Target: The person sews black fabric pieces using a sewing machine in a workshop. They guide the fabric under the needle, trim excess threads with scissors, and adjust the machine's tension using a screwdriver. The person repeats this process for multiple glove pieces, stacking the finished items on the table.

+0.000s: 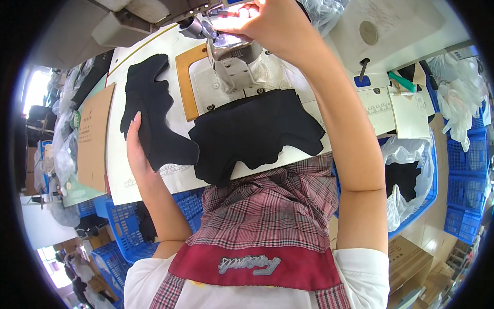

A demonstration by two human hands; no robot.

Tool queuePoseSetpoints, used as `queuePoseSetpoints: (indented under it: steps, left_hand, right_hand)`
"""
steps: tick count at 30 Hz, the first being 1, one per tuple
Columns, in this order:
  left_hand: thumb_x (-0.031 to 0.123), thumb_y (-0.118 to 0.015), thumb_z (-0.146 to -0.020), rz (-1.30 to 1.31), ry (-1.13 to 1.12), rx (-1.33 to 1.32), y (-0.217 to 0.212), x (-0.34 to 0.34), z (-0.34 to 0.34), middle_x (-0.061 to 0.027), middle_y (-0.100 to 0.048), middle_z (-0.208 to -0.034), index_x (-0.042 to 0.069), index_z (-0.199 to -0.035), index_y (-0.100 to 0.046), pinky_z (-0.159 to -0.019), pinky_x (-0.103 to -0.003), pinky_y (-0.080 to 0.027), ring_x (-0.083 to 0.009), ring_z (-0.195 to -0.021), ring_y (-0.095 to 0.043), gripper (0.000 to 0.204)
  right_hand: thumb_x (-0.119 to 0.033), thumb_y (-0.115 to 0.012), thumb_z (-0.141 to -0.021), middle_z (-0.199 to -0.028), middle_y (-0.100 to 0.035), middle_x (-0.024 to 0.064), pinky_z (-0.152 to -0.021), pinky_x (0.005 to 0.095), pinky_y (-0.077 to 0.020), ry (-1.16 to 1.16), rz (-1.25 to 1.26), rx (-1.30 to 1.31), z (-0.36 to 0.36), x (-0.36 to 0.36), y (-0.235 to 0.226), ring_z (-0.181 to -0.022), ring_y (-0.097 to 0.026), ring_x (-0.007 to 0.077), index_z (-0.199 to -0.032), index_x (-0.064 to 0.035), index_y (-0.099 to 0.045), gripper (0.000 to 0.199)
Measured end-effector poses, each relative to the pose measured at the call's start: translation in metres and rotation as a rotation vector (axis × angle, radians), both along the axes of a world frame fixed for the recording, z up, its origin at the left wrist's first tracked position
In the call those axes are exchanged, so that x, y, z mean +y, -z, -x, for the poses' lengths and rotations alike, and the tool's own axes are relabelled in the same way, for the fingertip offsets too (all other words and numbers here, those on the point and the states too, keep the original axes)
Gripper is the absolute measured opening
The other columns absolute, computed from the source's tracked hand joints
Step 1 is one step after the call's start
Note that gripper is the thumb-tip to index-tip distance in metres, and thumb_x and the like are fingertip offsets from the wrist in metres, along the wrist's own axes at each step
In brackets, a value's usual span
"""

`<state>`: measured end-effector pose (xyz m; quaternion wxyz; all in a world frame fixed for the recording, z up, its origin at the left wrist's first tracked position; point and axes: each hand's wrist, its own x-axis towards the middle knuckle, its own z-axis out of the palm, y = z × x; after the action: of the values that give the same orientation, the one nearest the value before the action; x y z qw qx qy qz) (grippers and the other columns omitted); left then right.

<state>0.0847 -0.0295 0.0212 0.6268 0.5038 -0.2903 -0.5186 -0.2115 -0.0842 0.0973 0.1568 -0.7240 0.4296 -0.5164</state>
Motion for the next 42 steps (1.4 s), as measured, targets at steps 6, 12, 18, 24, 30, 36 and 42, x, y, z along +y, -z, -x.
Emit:
queuePoseSetpoints:
  steps: [6, 12, 18, 24, 30, 36, 42]
  left_hand:
    - [0.02, -0.065, -0.09, 0.034, 0.049, 0.031, -0.003, 0.002, 0.001, -0.0124, -0.065, -0.109, -0.005, -0.117, -0.059, -0.087, -0.028, -0.053, -0.0191, -0.098, -0.066, 0.037]
    - [0.02, -0.06, -0.093, -0.004, 0.001, 0.052, 0.0, 0.002, 0.001, -0.0111, -0.068, -0.108, -0.002, -0.115, -0.062, -0.083, -0.03, -0.054, -0.0202, -0.095, -0.067, 0.031]
    - [0.02, -0.06, -0.093, -0.004, 0.086, 0.022, -0.004, 0.005, 0.006, -0.0106, -0.067, -0.109, -0.001, -0.116, -0.061, -0.084, -0.03, -0.053, -0.0199, -0.097, -0.066, 0.032]
    - [0.022, -0.059, -0.094, 0.001, 0.06, -0.016, -0.006, 0.008, 0.005, -0.0109, -0.067, -0.11, -0.002, -0.116, -0.061, -0.085, -0.03, -0.053, -0.0202, -0.098, -0.066, 0.033]
    - [0.019, -0.066, -0.09, -0.01, 0.0, -0.014, -0.008, 0.013, 0.005, -0.0144, -0.065, -0.109, -0.006, -0.12, -0.054, -0.087, -0.03, -0.054, -0.0201, -0.1, -0.066, 0.041]
    - [0.018, -0.065, -0.091, 0.001, 0.036, -0.059, -0.013, 0.012, 0.009, -0.0144, -0.065, -0.11, -0.007, -0.121, -0.054, -0.087, -0.03, -0.054, -0.0199, -0.1, -0.066, 0.041]
    - [0.025, -0.062, -0.094, -0.014, 0.047, -0.122, -0.012, 0.003, 0.018, -0.0094, -0.063, -0.117, -0.001, -0.12, -0.06, -0.094, -0.03, -0.048, -0.0176, -0.109, -0.06, 0.037]
  right_hand:
    - [-0.014, -0.071, -0.082, -0.069, -0.057, 0.0051, -0.067, 0.0297, -0.0485, 0.115, 0.026, 0.427, 0.002, 0.004, -0.001, -0.064, -0.056, 0.0164, -0.112, -0.012, -0.066, 0.03]
    - [-0.018, -0.055, -0.09, -0.065, -0.056, 0.0069, -0.064, 0.0331, -0.05, 0.332, 0.333, 1.11, 0.028, -0.007, 0.026, -0.062, -0.059, 0.0228, -0.129, -0.038, -0.061, 0.044]
    - [-0.021, -0.054, -0.091, -0.069, -0.059, 0.0087, -0.067, 0.0368, -0.0519, 0.362, 0.32, 1.135, 0.032, -0.019, 0.039, -0.065, -0.06, 0.0259, -0.13, -0.0391, -0.059, 0.043]
    - [-0.015, -0.051, -0.089, -0.072, -0.061, 0.0081, -0.071, 0.0364, -0.0528, 0.27, 0.261, 1.136, 0.037, -0.027, 0.037, -0.066, -0.063, 0.0229, -0.14, -0.0369, -0.049, 0.055]
    - [-0.008, -0.043, -0.09, -0.082, -0.067, 0.0069, -0.086, 0.0358, -0.0502, 0.267, 0.349, 1.389, 0.046, -0.034, 0.03, -0.072, -0.067, 0.0207, -0.146, -0.0407, -0.037, 0.066]
    - [-0.011, -0.043, -0.091, -0.116, -0.063, 0.0153, -0.097, 0.0365, -0.0461, 0.166, 0.385, 1.072, 0.051, -0.036, 0.035, -0.103, -0.064, 0.0219, -0.141, -0.0415, -0.046, 0.058]
    - [-0.016, -0.049, -0.094, -0.129, -0.054, 0.0184, -0.1, 0.0346, -0.0435, 0.068, -0.078, 0.473, 0.033, -0.016, 0.03, -0.117, -0.056, 0.0235, -0.136, -0.0405, -0.052, 0.049]
